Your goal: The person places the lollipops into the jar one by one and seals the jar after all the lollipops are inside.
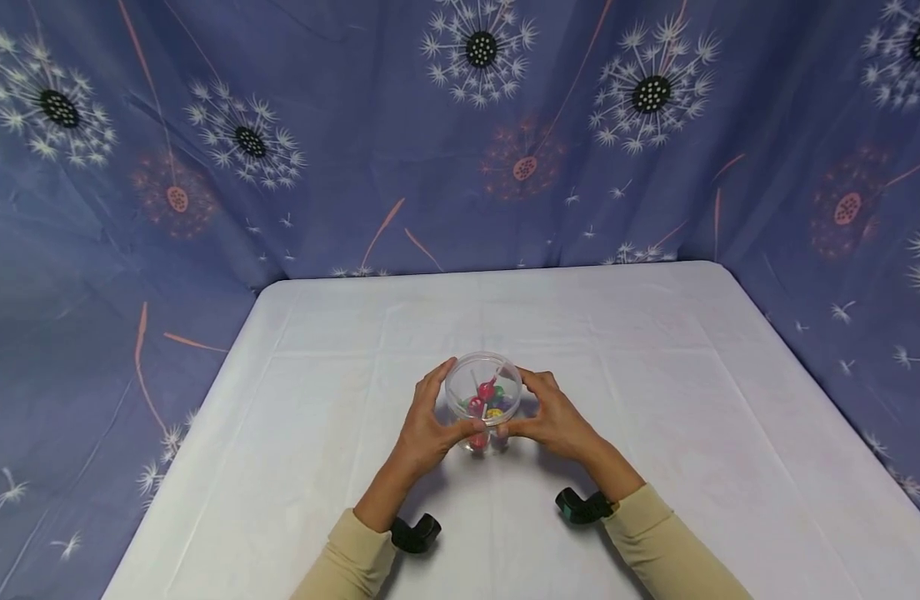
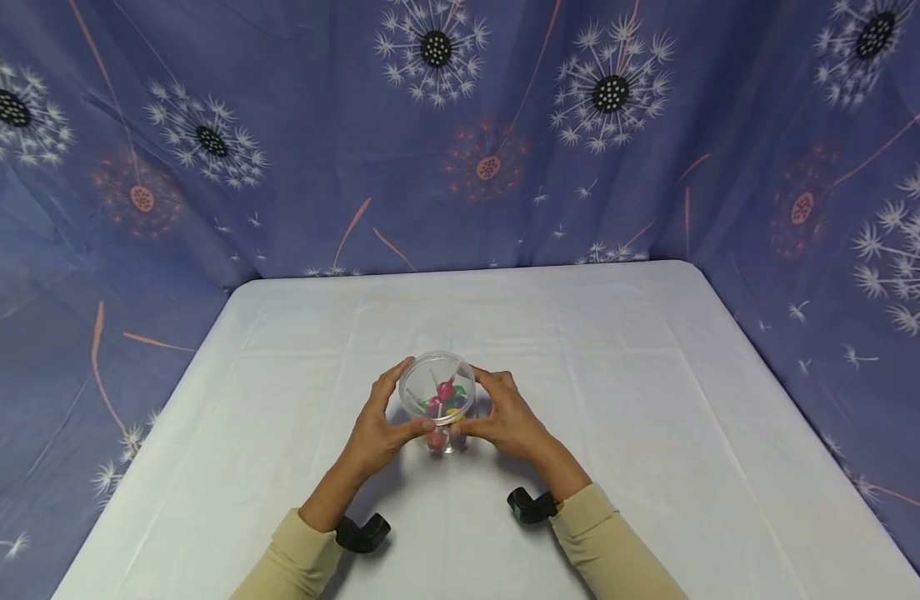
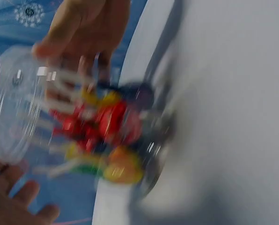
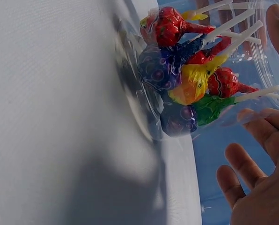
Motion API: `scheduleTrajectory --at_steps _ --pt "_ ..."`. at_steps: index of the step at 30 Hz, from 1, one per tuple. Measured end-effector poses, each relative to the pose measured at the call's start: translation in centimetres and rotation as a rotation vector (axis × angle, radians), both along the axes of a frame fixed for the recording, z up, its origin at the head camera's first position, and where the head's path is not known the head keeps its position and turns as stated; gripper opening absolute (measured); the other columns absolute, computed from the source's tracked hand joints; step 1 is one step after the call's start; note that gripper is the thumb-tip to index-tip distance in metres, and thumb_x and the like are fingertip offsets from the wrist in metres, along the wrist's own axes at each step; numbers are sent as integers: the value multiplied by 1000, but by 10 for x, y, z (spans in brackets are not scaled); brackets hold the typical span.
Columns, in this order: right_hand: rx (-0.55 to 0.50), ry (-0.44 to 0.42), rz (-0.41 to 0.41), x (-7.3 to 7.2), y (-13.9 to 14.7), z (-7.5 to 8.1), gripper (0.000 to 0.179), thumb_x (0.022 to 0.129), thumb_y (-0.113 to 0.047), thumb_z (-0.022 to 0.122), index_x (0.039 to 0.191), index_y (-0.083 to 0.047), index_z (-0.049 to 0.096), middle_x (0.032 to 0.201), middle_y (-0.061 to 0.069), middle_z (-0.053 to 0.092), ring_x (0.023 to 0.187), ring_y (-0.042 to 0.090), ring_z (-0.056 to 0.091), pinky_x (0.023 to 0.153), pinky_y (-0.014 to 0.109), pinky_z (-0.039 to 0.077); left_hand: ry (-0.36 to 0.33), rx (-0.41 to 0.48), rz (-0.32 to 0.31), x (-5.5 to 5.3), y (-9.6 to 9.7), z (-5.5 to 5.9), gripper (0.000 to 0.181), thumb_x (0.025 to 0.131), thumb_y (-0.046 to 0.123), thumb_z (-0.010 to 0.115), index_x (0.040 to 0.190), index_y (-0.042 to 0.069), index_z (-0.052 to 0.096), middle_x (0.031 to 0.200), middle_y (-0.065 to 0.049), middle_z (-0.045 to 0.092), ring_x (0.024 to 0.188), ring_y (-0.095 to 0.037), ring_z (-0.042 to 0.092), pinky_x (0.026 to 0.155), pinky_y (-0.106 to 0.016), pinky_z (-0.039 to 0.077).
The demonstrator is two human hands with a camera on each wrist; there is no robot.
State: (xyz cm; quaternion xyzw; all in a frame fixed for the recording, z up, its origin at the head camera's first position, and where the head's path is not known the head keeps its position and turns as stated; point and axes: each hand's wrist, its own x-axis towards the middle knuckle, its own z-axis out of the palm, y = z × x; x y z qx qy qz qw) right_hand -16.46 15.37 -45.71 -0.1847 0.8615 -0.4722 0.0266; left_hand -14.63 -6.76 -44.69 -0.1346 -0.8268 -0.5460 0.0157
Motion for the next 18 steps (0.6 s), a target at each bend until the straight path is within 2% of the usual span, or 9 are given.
scheduleTrajectory --at_steps 8,13,16,18 --pt "1 2 21 -2 3 0 89 66 -37 83 143 -26 41 132 10 48 116 23 40 102 61 35 -91 -106 -262 -29 -27 9 90 72 41 79 146 42 28 151 5 31 143 -25 26 111 -59 26" --pt "10 -19 20 -3 3 2 88 65 -40 83 142 -27 42 130 14 47 118 26 41 102 61 35 -103 -137 -421 -46 -38 13 87 76 37 77 146 43 25 153 5 28 144 -24 22 112 -58 25" --pt "14 -26 14 -3 3 3 88 65 -40 83 142 -27 43 129 15 47 118 27 41 102 61 35 -88 -140 -483 -53 -41 15 90 77 32 77 149 38 23 155 3 23 145 -24 18 114 -57 22" --pt "16 -26 10 -4 4 3 88 65 -40 83 142 -27 43 129 15 47 118 29 41 102 61 35 -87 -142 -489 -54 -41 15 92 77 32 77 149 38 20 156 4 21 146 -26 17 114 -56 22"
